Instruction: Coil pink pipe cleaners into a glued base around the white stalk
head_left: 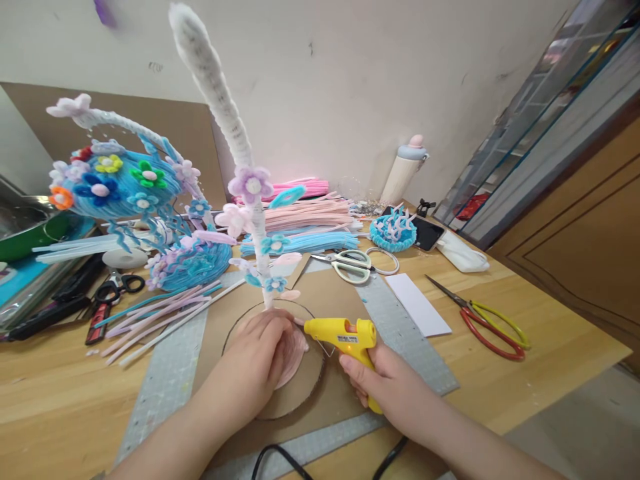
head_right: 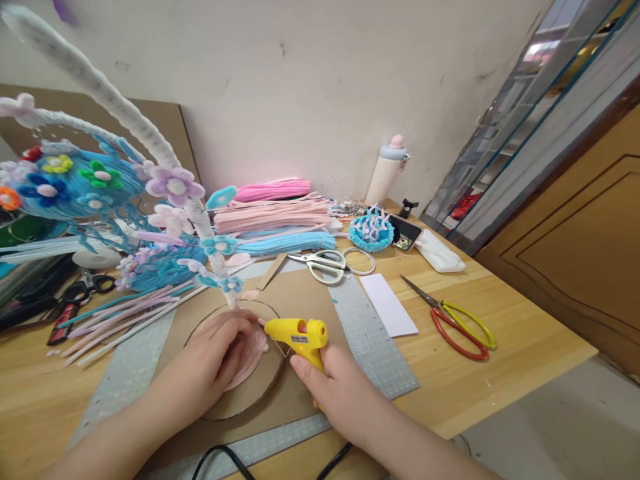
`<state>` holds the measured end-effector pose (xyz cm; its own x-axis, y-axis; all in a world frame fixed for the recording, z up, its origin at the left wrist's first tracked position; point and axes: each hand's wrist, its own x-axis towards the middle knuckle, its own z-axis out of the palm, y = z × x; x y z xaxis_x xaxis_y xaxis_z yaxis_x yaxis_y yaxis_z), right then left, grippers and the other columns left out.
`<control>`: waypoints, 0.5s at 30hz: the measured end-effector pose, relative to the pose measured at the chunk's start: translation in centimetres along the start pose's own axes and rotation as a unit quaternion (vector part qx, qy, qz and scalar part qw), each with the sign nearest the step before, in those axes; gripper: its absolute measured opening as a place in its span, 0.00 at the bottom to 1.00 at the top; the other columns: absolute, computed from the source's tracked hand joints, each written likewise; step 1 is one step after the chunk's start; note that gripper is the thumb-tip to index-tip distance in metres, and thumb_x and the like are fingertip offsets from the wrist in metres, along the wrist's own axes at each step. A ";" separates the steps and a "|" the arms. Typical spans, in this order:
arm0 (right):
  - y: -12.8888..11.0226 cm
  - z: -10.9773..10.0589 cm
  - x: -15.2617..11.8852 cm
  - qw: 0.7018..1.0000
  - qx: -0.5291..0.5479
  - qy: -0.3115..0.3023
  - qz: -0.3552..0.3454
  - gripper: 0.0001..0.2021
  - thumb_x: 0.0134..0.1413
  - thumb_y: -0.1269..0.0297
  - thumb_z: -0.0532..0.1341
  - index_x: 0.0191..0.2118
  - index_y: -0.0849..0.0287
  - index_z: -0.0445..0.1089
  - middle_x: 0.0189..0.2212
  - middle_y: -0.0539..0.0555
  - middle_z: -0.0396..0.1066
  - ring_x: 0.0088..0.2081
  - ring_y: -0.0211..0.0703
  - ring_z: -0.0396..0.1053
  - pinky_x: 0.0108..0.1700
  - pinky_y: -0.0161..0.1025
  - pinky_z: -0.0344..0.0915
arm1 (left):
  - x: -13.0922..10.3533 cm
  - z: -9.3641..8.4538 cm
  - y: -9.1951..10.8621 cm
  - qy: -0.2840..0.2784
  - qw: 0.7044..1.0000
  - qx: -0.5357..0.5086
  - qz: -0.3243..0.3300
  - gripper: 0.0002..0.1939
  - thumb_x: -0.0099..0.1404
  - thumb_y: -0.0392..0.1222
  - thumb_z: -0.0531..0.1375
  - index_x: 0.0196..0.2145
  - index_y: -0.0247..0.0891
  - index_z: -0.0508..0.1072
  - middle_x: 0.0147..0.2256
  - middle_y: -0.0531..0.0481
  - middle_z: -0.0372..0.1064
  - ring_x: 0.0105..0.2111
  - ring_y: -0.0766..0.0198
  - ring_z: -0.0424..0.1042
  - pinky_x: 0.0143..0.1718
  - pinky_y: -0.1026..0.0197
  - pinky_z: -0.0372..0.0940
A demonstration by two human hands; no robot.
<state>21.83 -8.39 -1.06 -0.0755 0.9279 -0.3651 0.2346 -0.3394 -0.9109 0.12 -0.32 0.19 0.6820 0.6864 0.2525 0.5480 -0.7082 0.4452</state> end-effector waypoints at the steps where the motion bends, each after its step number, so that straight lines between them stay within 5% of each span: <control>1: 0.0 -0.1 -0.1 1.000 -0.001 0.001 0.004 0.22 0.57 0.46 0.55 0.46 0.59 0.65 0.22 0.46 0.60 0.24 0.37 0.60 0.27 0.35 0.59 | 0.0 0.0 0.0 0.002 1.000 0.001 0.000 0.09 0.69 0.33 0.47 0.38 0.39 0.65 0.46 0.47 0.69 0.48 0.60 0.65 0.52 0.52 0.60; 8: 0.2 -0.4 -1.0 1.000 -0.022 0.013 0.013 0.20 0.58 0.47 0.55 0.46 0.58 0.66 0.21 0.46 0.59 0.24 0.38 0.59 0.28 0.35 0.58 | 0.1 0.0 0.1 0.011 1.000 0.007 0.004 0.10 0.68 0.33 0.47 0.39 0.39 0.66 0.45 0.46 0.70 0.47 0.59 0.67 0.51 0.51 0.61; 15: -0.8 -1.7 -2.0 0.997 -0.060 0.038 -0.008 0.17 0.55 0.48 0.59 0.45 0.53 0.70 0.32 0.53 0.71 0.34 0.47 0.66 0.36 0.41 0.63 | -0.2 0.1 -0.1 0.016 0.996 0.088 0.026 0.19 0.66 0.36 0.50 0.55 0.39 0.64 0.54 0.43 0.65 0.54 0.54 0.63 0.56 0.46 0.58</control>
<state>23.46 -9.68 0.76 -0.0073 0.9434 -0.3315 0.3482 -0.3084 -0.8852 0.03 -0.40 0.03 0.6975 0.6506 0.3003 0.5901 -0.7593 0.2743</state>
